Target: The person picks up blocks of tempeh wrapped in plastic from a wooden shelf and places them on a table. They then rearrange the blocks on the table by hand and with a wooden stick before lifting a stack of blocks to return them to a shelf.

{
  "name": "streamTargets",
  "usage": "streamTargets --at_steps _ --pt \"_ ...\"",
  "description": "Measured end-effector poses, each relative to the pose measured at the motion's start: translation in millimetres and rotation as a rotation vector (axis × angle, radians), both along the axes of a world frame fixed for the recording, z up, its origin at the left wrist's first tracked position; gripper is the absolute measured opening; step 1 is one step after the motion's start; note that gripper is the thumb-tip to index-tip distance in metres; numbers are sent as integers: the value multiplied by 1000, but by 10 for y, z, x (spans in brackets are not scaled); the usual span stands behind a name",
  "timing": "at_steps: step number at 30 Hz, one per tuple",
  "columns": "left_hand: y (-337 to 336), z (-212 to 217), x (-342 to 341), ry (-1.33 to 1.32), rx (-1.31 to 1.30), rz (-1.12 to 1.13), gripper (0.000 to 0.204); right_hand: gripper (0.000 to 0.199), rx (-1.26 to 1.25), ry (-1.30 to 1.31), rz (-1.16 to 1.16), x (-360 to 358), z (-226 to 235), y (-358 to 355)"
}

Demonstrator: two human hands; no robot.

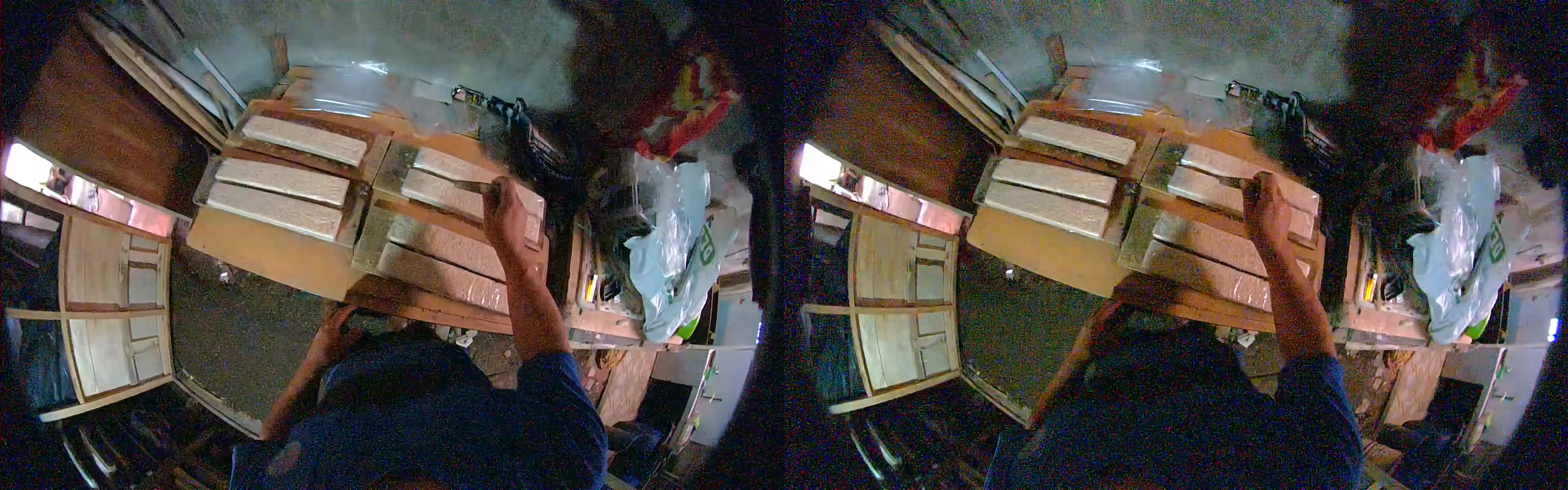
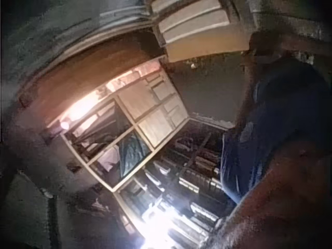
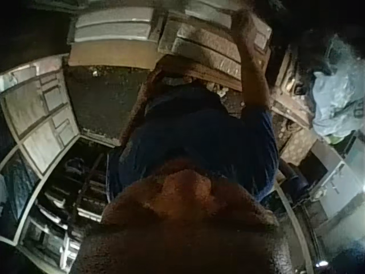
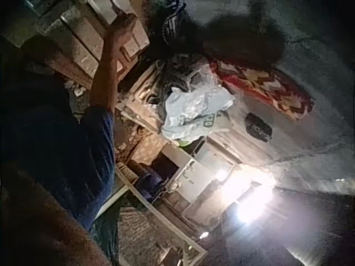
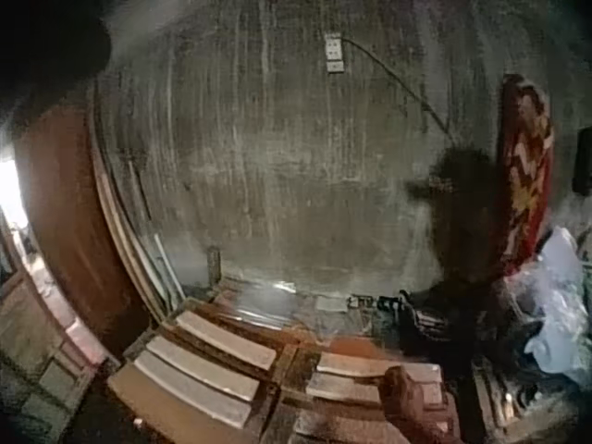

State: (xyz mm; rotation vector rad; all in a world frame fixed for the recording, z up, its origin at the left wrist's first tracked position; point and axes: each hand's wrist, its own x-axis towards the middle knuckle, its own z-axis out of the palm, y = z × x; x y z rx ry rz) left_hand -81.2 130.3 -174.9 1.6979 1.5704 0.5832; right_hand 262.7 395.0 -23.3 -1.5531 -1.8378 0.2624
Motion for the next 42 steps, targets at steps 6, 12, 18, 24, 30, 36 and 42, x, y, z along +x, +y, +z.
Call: streamTargets --at_steps 6,12,18,24,30,36,42 --pt "-6 386 -6 -76 37 59 59 19 -49 4 14 -299 64 -1" --pt "-23 -20 -169 -135 -144 29 56 22 62 -2 92 -394 -133 210" --pt "-32 377 -138 -296 -119 124 55 24 89 -59 -26 -293 -200 555" --pt "-83 313 -182 -187 -97 109 55 23 -29 32 -54 147 -253 714" --pt "-18 518 -69 -163 -72 127 57 26 -36 58 -204 432 -97 427" --pt "16 317 -54 -101 -59 53 62 23 8 -82 -154 891 -355 355" --pt "30 480 20 -125 -148 53 61 26 34 68 -350 1073 -222 156"
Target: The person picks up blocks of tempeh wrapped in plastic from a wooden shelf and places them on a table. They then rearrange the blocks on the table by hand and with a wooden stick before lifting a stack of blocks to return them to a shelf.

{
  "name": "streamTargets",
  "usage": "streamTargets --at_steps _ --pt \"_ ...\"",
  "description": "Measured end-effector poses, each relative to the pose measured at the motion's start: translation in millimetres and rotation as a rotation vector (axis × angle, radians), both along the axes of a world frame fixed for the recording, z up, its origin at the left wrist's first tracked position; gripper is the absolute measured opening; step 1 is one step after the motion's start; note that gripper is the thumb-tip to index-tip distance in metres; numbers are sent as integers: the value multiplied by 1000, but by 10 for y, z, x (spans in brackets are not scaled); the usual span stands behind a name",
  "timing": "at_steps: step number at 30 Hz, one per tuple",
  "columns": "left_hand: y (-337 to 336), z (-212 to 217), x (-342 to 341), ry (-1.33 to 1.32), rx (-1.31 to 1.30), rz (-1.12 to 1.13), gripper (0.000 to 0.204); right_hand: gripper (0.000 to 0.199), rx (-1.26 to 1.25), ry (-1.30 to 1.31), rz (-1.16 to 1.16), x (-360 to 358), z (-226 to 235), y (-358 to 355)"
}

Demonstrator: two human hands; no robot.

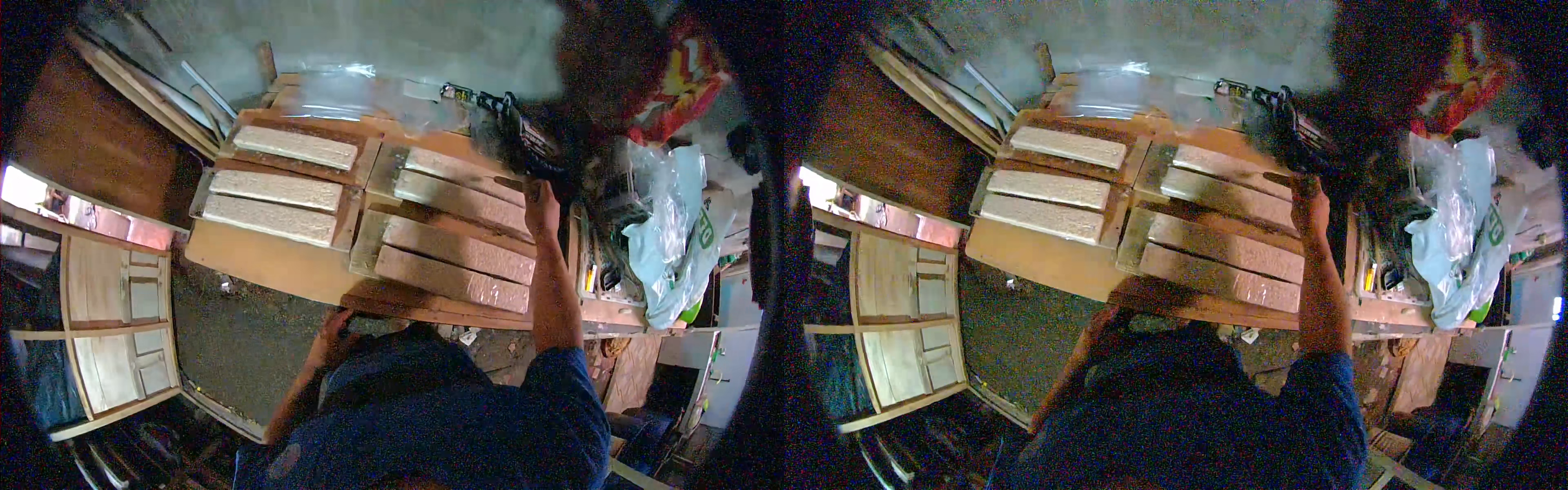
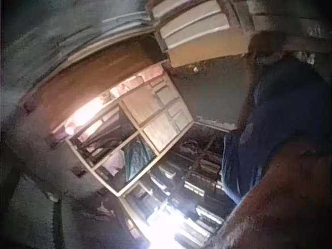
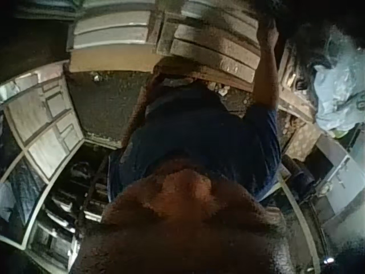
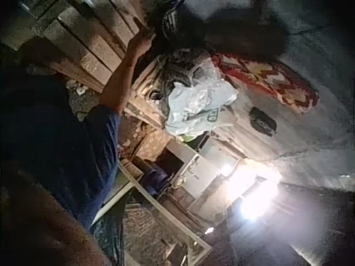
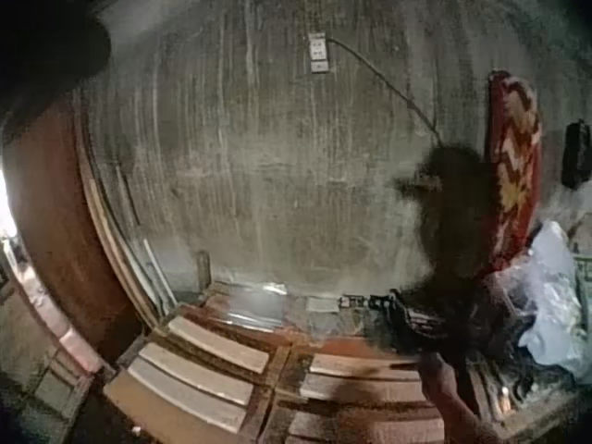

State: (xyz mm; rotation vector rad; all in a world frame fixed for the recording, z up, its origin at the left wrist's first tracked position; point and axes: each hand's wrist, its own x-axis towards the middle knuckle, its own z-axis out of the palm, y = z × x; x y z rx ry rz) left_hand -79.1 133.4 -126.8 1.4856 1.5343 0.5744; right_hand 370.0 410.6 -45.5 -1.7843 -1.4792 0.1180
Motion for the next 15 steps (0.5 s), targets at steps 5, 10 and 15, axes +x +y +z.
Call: streamTargets --at_steps 5,10,15 --pt "22 46 67 55 -40 -16 60 30 -66 -23 11 321 -55 -37" --pt "1 -76 105 87 -22 -34 61 26 8 47 -146 275 167 -184" --pt "7 -12 189 41 -92 4 63 34 91 -50 -151 430 82 -313"
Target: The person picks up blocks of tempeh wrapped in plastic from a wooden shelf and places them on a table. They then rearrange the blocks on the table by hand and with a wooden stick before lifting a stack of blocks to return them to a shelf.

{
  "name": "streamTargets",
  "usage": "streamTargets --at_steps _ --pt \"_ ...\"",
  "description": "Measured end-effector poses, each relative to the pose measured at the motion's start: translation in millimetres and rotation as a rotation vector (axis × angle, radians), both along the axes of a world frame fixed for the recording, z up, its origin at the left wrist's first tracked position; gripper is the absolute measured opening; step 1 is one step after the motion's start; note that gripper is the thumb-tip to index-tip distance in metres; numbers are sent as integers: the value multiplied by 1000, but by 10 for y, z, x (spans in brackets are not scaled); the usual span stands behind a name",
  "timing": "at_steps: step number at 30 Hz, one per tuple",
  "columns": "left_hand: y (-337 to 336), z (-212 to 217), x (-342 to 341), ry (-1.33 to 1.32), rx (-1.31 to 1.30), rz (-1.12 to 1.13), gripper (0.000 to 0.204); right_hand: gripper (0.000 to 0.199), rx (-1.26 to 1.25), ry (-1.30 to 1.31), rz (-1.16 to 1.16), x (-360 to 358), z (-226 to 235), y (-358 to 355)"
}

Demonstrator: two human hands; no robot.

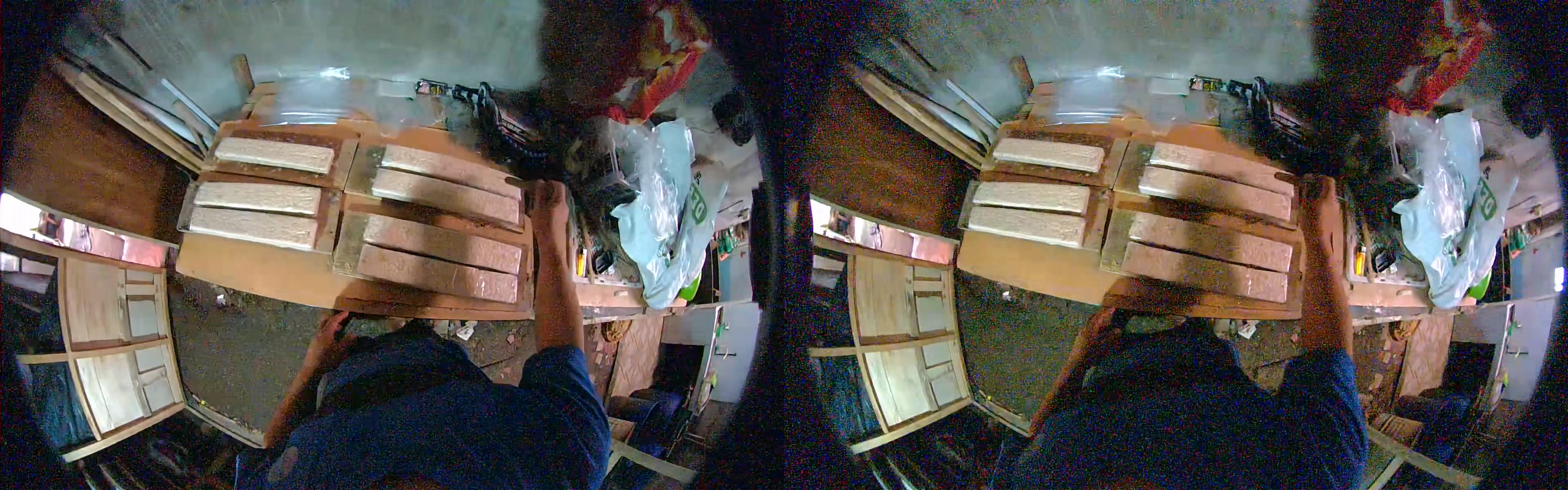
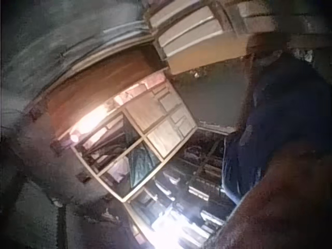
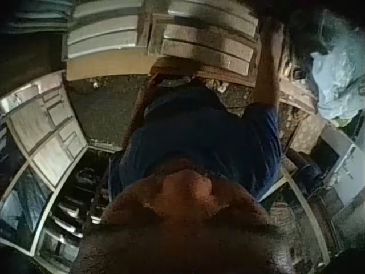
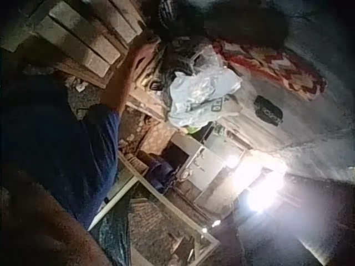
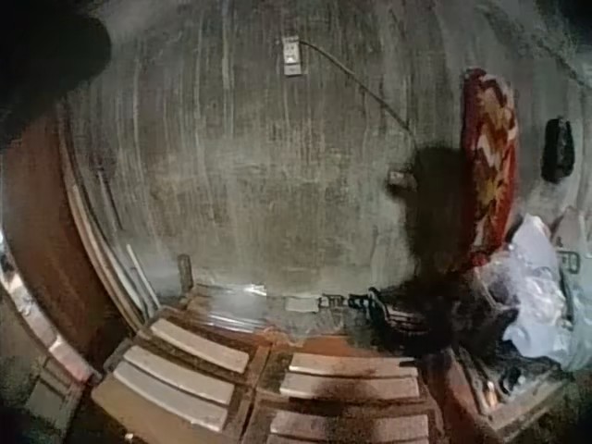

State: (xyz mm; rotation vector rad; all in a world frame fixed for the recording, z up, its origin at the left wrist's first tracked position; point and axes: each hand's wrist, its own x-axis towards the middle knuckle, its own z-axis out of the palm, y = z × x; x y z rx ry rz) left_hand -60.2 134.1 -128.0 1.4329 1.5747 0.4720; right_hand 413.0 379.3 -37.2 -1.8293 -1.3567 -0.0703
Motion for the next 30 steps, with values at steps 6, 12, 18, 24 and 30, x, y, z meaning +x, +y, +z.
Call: streamTargets --at_steps 6,12,18,24,30 --pt "-59 -413 -112 8 92 -61 65 32 -131 -21 -52 276 23 -66" --pt "-31 -37 13 -17 0 10 66 35 -148 70 -75 468 100 -121" --pt "-139 -234 -44 -20 98 -18 66 32 -95 31 -15 330 10 95" --pt "-220 -629 -225 151 205 -111 65 23 -27 145 223 -115 -44 322" --pt "-94 -103 -116 170 76 -4 62 27 -88 -97 253 -668 64 409"
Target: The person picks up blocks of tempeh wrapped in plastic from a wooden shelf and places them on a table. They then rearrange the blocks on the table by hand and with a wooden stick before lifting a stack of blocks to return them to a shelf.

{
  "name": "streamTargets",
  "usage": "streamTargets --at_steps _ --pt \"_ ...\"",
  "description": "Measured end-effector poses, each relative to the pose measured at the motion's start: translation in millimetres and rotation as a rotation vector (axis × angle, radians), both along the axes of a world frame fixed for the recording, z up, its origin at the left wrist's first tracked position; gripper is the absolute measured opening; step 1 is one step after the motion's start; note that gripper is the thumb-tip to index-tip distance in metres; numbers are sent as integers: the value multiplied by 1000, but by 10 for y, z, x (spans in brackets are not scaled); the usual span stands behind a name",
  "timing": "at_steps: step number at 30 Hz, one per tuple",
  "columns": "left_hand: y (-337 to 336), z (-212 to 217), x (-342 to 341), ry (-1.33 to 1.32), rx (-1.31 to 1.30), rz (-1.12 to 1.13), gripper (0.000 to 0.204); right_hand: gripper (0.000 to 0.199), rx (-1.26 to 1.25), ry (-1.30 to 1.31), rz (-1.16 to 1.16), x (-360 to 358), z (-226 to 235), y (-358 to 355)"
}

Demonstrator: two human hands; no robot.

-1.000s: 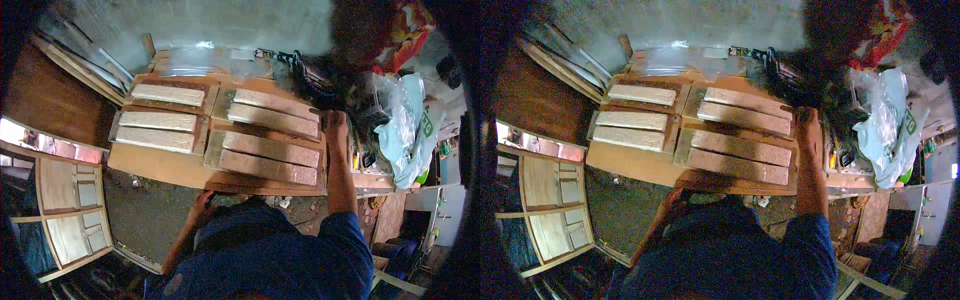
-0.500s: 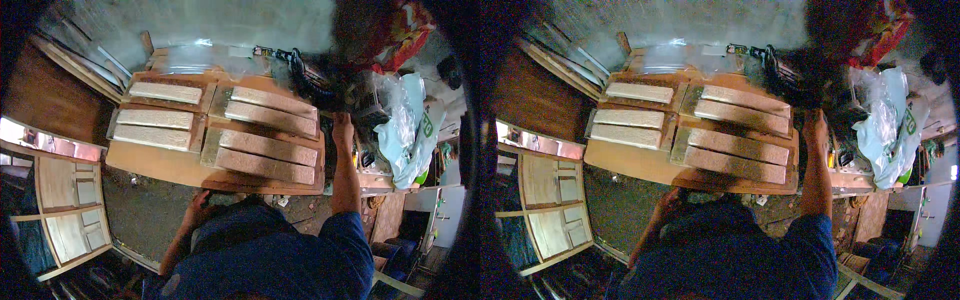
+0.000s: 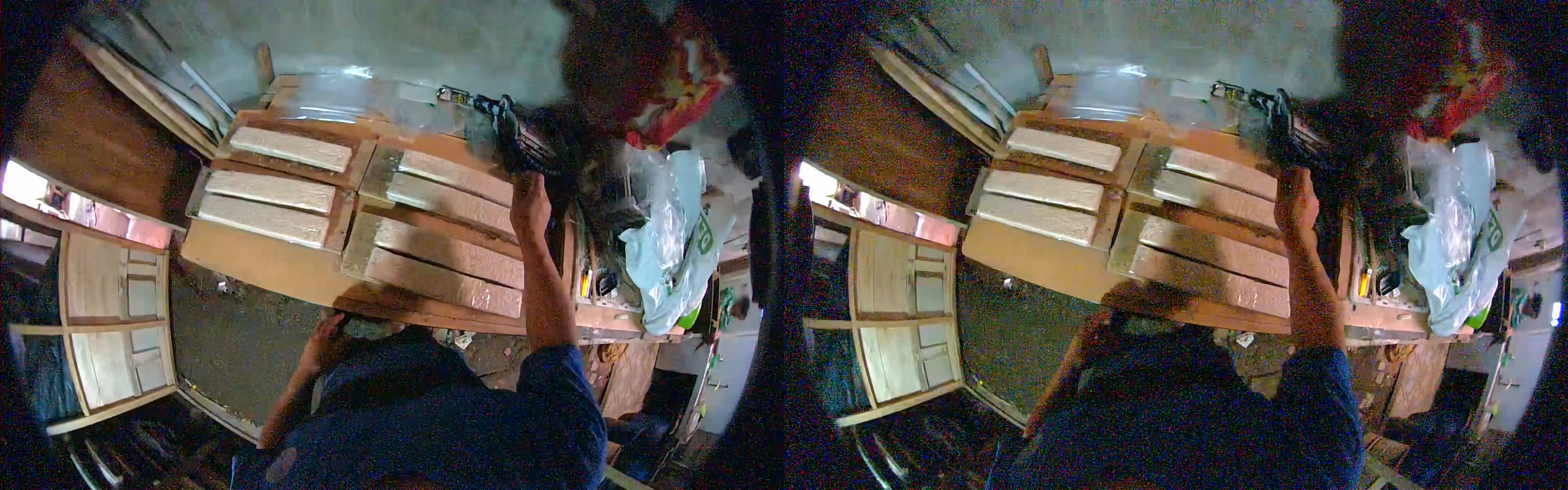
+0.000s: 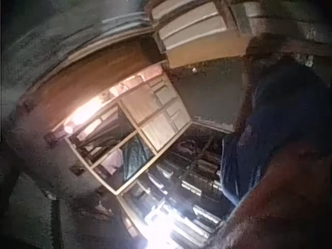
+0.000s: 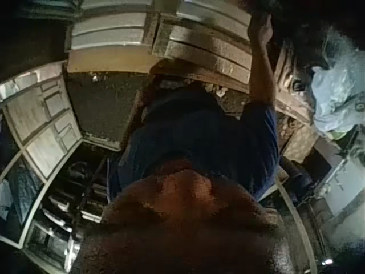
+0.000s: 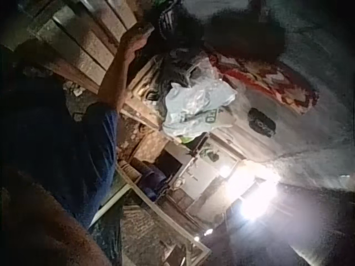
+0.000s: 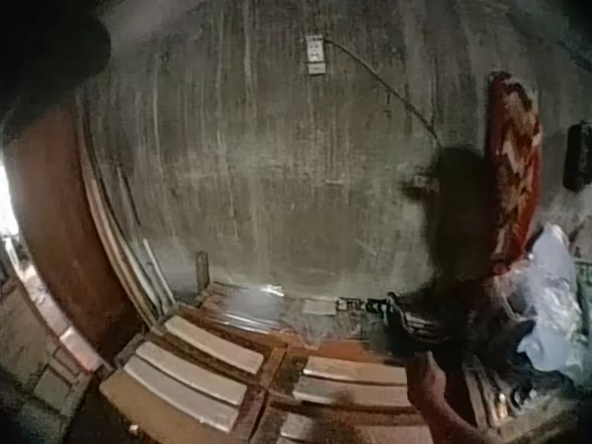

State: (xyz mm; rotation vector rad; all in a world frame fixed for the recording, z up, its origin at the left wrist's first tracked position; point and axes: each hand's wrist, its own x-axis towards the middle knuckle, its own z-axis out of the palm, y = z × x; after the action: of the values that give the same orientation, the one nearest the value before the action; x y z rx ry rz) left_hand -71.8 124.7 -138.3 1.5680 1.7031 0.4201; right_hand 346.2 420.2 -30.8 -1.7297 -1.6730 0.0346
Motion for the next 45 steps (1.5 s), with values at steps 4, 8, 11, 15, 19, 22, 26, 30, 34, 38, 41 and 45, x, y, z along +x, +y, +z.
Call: streamTargets --at_steps 4,8,11,15,19,22,26,30,34,38,41,45 --pt "-100 -113 -166 -28 147 -50 63 27 -86 73 25 -278 14 91" --pt "-129 -191 -302 3 201 -109 65 23 -105 -5 134 -589 85 206" --pt "-90 -117 -361 -119 59 3 62 23 -9 23 153 -816 104 275" --pt "-94 40 -555 -306 103 67 60 24 -52 13 172 -984 61 284" --pt "-83 -156 -699 -456 6 200 60 18 11 71 243 -1384 108 140" --pt "-16 -109 -843 -327 167 165 58 15 -87 135 372 -1867 270 -225" --pt "193 126 -945 -222 198 124 57 31 -186 240 652 -2354 74 -538" --pt "346 140 -1065 -252 220 177 57 38 -298 110 616 -2675 211 -683" --pt "364 -160 -1183 -131 275 232 59 36 -257 -100 737 -2898 95 -626" --pt "526 106 -1413 -97 320 393 64 28 -16 39 808 -3209 189 -488" --pt "656 118 -1591 100 437 455 67 25 71 -99 879 -3415 26 -312" --pt "823 -103 -1883 273 342 454 68 28 -298 166 832 -3741 168 -326"
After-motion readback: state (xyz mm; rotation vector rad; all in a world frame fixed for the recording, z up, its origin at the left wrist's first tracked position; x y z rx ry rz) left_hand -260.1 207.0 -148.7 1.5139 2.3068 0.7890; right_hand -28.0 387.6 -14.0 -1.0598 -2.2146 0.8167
